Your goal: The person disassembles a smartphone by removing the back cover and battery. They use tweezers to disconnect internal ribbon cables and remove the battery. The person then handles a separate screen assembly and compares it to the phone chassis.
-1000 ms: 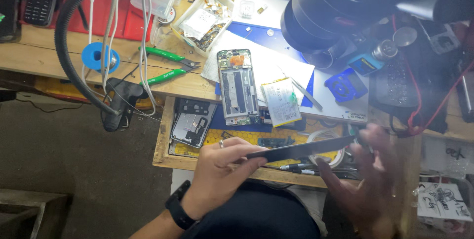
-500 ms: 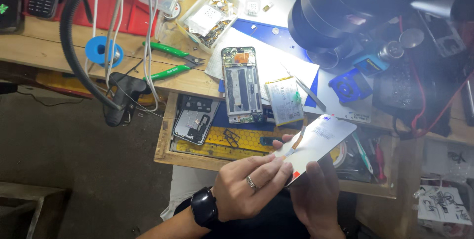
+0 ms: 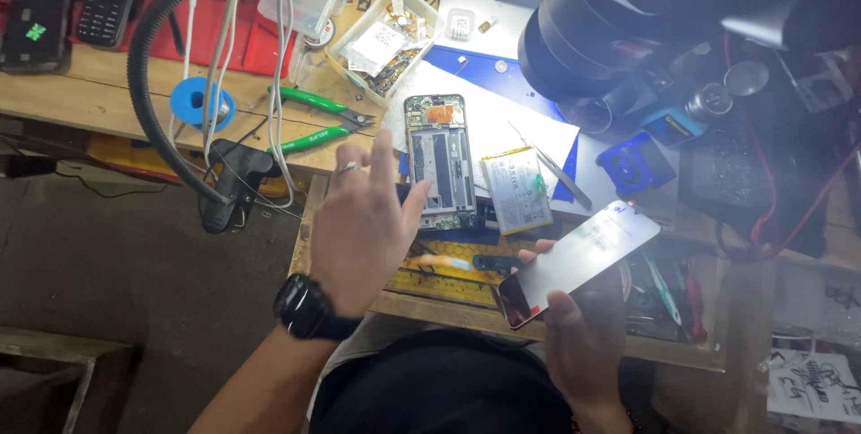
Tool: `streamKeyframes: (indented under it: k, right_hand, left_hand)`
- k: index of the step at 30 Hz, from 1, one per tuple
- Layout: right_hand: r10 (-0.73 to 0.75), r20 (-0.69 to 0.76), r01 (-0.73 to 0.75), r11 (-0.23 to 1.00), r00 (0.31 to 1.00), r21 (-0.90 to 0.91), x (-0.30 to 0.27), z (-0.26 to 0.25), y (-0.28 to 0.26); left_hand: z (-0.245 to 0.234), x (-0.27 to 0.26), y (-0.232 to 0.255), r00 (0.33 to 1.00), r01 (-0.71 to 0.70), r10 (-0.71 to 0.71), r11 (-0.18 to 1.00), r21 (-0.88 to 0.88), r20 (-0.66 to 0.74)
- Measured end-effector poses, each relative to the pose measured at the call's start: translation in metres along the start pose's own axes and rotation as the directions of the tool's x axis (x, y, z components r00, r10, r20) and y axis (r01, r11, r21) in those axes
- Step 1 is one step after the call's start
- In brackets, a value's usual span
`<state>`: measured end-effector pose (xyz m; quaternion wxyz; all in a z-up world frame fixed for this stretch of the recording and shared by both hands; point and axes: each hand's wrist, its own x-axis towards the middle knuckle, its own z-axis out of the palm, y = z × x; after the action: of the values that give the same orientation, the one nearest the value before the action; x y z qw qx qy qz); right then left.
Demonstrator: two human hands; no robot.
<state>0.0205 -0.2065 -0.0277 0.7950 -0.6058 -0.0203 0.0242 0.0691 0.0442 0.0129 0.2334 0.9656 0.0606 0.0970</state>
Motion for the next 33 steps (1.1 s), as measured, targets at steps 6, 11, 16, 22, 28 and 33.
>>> streamKeyframes:
  k: [6,11,16,22,28,33]
  right_hand:
    - [-0.038,-0.007,0.038,0.999,0.999,-0.034,-0.013,-0.016,0.003]
    - [-0.050,-0.027,0.047,0.995,0.998,-0.082,-0.020,-0.027,0.004]
    - [0.034,-0.070,-0.037,0.998,0.997,-0.042,-0.021,-0.031,0.002]
    - [0.027,-0.053,-0.030,0.998,0.998,-0.060,-0.021,-0.033,0.009]
    - [0.067,-0.073,-0.070,0.996,0.995,-0.047,-0.019,-0.032,0.011]
    - [0.022,-0.050,-0.026,0.997,0.999,-0.069,-0.018,-0.033,0.011]
  left_hand:
    - [0.026,0.036,0.026,0.997,-0.026,0.045,0.962,0.273,-0.067]
    - [0.035,0.047,0.040,0.996,0.057,-0.072,0.960,0.274,0.043]
    - [0.039,0.046,0.046,0.994,0.056,-0.080,0.957,0.285,0.073]
    - [0.039,0.047,0.050,0.986,0.076,-0.115,0.955,0.287,0.119]
    - [0.038,0.048,0.048,0.987,0.091,-0.121,0.964,0.248,0.109]
    - [0.034,0.036,0.040,0.999,0.027,-0.030,0.981,0.191,0.018]
